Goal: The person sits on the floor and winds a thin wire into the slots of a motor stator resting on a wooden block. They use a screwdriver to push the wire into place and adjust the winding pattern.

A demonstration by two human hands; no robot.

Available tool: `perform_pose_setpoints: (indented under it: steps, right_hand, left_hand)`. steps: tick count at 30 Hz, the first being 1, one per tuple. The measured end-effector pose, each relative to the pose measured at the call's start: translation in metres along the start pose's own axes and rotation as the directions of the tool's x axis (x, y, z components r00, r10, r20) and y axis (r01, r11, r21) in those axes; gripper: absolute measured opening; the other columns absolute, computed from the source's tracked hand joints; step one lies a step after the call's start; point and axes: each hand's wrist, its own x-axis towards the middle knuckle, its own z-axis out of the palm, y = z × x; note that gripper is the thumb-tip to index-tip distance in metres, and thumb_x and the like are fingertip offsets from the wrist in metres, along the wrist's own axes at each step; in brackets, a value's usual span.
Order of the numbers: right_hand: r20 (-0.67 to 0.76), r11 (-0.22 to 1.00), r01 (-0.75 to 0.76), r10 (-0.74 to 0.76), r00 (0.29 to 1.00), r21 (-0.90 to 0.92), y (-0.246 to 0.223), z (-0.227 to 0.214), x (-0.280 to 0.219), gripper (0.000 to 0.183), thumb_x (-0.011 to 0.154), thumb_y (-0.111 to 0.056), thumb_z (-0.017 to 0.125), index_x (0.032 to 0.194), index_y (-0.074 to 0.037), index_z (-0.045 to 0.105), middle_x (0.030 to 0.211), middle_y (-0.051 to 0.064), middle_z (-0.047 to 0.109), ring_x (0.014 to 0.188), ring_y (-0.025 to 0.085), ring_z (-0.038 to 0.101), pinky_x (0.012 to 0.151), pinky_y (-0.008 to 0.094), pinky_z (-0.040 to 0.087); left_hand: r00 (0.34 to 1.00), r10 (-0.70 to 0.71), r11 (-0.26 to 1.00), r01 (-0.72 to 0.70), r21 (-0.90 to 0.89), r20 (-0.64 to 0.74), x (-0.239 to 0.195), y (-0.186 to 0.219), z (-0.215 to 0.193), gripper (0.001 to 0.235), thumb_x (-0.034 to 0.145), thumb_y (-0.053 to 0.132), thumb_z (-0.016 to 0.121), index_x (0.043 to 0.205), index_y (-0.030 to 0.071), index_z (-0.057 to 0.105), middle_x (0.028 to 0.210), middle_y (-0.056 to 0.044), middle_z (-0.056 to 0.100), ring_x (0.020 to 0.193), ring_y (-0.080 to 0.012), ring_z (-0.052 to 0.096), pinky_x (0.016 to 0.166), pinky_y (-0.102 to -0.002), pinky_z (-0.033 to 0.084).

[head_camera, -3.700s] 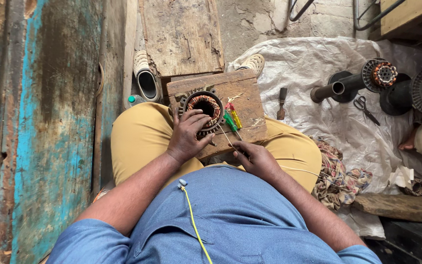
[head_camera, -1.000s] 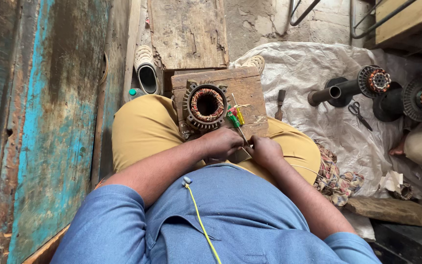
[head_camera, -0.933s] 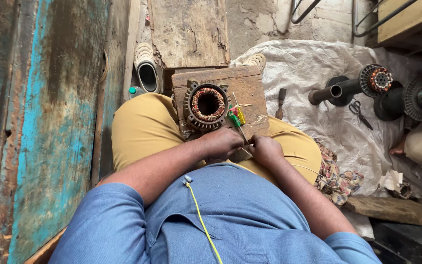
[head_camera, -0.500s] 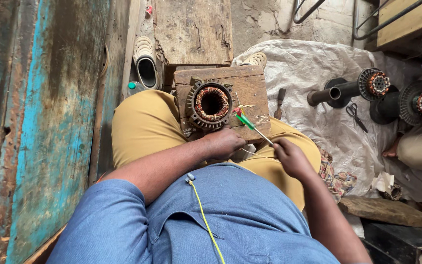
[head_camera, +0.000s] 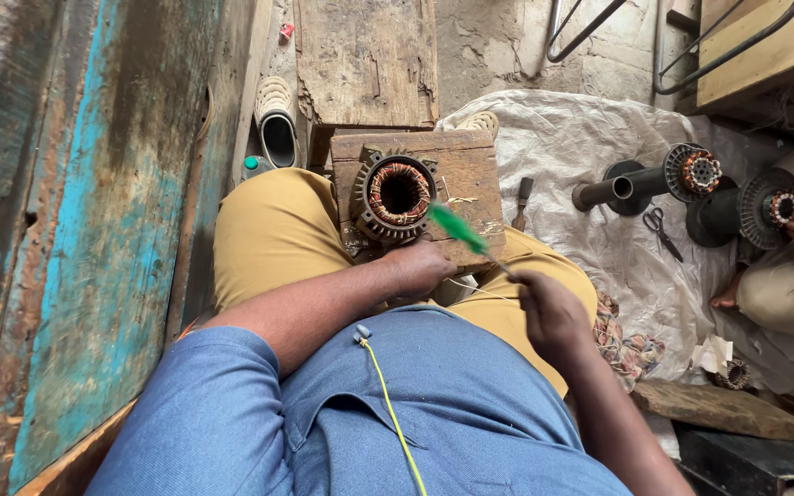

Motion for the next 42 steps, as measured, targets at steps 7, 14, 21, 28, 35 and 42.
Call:
perform_pose_setpoints:
  steps: [7, 14, 21, 28, 35, 42]
  right_hand:
    - [-0.118, 0.985, 0.155, -0.146, 0.982, 0.074, -0.003, 0.013, 0.014, 0.012, 0.105, -0.01, 0.055, 0.111, -0.004, 0.062, 0.084, 0.013, 0.066, 0.075, 0.029, 0.066, 0.069, 0.041, 0.053]
    - [-0.049, 0.941, 0.289, -0.302, 0.952, -0.175, -0.002, 0.03, 0.031, 0.019, 0.092, -0.003, 0.06, 0.111, -0.003, 0.064, 0.09, 0.016, 0.069, 0.084, 0.037, 0.067, 0.077, 0.047, 0.053]
    - [-0.245, 0.984, 0.177, -0.165, 0.956, 0.03, 0.004, 0.007, 0.024, 0.012, 0.099, -0.002, 0.058, 0.109, -0.005, 0.064, 0.09, 0.014, 0.067, 0.082, 0.033, 0.063, 0.075, 0.042, 0.051]
    - [-0.042, 0.939, 0.278, -0.292, 0.955, -0.204, -0.013, 0.021, 0.038, 0.016, 0.091, -0.003, 0.062, 0.106, -0.006, 0.066, 0.089, 0.014, 0.069, 0.087, 0.035, 0.067, 0.078, 0.046, 0.051]
    - [-0.403, 0.919, 0.332, -0.226, 0.887, 0.215, -0.021, -0.013, 0.032, 0.012, 0.104, -0.003, 0.052, 0.112, -0.005, 0.06, 0.093, 0.011, 0.066, 0.08, 0.026, 0.063, 0.074, 0.036, 0.053]
    - [0.106, 0.943, 0.222, -0.202, 0.974, -0.249, -0.038, -0.025, 0.052, 0.007, 0.096, -0.005, 0.065, 0.102, -0.004, 0.067, 0.083, 0.017, 0.069, 0.08, 0.036, 0.068, 0.075, 0.047, 0.052]
  left_hand:
    - [0.999, -0.044, 0.998, 0.043, -0.048, -0.01, -0.001, 0.005, -0.004, 0.021, 0.082, 0.01, 0.062, 0.101, 0.01, 0.072, 0.099, -0.011, 0.073, 0.101, -0.031, 0.069, 0.097, -0.046, 0.046]
    - [0.998, -0.06, 0.998, 0.06, -0.025, -0.017, 0.0, 0.003, -0.003, 0.023, 0.083, 0.011, 0.062, 0.103, 0.012, 0.073, 0.1, -0.011, 0.073, 0.102, -0.0306, 0.068, 0.101, -0.046, 0.046]
    - [0.994, -0.109, 0.987, 0.109, -0.117, 0.005, 0.008, 0.003, 0.004, 0.023, 0.087, 0.011, 0.06, 0.106, 0.009, 0.073, 0.102, -0.015, 0.072, 0.1, -0.0349, 0.07, 0.09, -0.046, 0.054]
    - [0.982, -0.058, 0.979, 0.021, -0.202, -0.177, 0.005, 0.001, 0.006, 0.021, 0.083, 0.007, 0.06, 0.098, 0.008, 0.074, 0.097, -0.014, 0.074, 0.098, -0.0344, 0.07, 0.091, -0.047, 0.053]
    - [0.992, -0.114, 0.971, 0.1, -0.217, -0.05, 0.013, -0.001, 0.007, 0.026, 0.081, 0.006, 0.062, 0.103, 0.01, 0.073, 0.098, -0.013, 0.072, 0.098, -0.0333, 0.068, 0.091, -0.047, 0.051]
    - [0.989, -0.047, 0.979, 0.018, -0.203, -0.138, 0.008, -0.003, 0.016, 0.022, 0.081, 0.009, 0.063, 0.1, 0.011, 0.074, 0.096, -0.012, 0.073, 0.097, -0.0343, 0.069, 0.091, -0.048, 0.052]
